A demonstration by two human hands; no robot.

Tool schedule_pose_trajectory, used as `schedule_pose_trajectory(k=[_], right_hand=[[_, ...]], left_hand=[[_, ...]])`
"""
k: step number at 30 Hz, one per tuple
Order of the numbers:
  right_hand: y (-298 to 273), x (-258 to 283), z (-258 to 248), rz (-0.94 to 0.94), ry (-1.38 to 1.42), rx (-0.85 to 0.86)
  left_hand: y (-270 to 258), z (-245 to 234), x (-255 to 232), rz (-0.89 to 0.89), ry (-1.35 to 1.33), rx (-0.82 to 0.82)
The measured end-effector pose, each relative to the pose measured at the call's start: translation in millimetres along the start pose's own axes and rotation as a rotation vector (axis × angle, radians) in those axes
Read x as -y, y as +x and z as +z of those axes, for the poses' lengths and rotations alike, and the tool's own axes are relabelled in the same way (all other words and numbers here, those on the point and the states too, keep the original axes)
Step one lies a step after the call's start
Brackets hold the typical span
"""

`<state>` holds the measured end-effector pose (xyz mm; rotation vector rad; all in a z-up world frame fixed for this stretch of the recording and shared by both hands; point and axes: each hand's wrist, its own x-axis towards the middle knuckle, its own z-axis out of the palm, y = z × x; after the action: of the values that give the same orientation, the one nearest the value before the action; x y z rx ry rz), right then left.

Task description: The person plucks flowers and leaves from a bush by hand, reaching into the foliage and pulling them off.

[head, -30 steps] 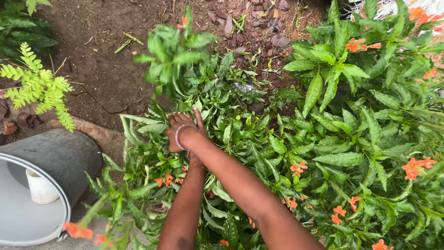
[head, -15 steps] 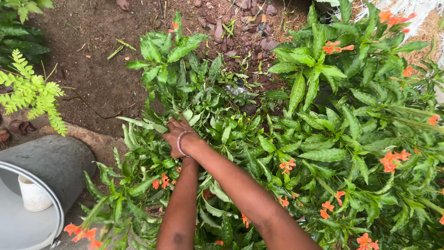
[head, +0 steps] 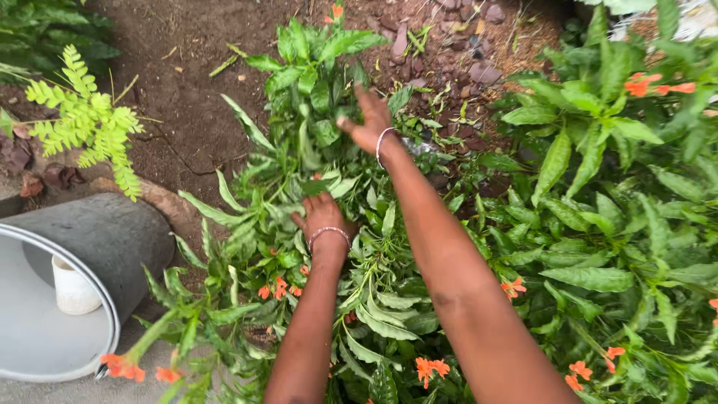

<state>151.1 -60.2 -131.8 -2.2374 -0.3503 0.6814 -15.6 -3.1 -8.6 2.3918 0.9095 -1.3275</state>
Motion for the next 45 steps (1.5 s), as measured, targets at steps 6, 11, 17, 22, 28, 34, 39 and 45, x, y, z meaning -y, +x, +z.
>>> schedule_pose_trajectory(k=[6, 11, 17, 22, 28, 34, 39, 45], right_hand=[[-42.1, 16.7, 52.8, 0.153, -0.338, 0.624], [-63.9, -26.3, 81.3, 0.036, -0.453, 0.651], [-72.6, 10.9, 76.2, 0.104, -0.331, 0.645], [-82.0, 4.4, 70.8, 0.028, -0.157, 0.372], [-62.5, -80.3, 73.5, 0.113, 1.006, 0.229], [1.4, -70.2, 25.6, 0.711, 0.813, 0.187], [47.9, -24.8, -2.7, 0.455, -0.202, 0.07], [45.4, -12.9, 86.6, -0.222, -0.204, 0.624]], left_hand=[[1.2, -29.4, 23.4, 0.273, -0.388, -0.903], [42.8, -48.6, -3.1, 0.56, -0.393, -0.796], [170.4, -88.8, -53.5, 0.521, 0.308, -0.794], [178.0, -58.3, -12.2, -0.122, -0.26, -0.285], [122.8, -34.3, 2.9, -0.333, -0.285, 0.061], [107.4, -26.5, -3.6, -0.311, -0.243, 0.287], [108.4, -10.5, 3.6, -0.293, -0.205, 0.201], [92.7, -19.6, 17.8, -0.12, -0.281, -0.228]])
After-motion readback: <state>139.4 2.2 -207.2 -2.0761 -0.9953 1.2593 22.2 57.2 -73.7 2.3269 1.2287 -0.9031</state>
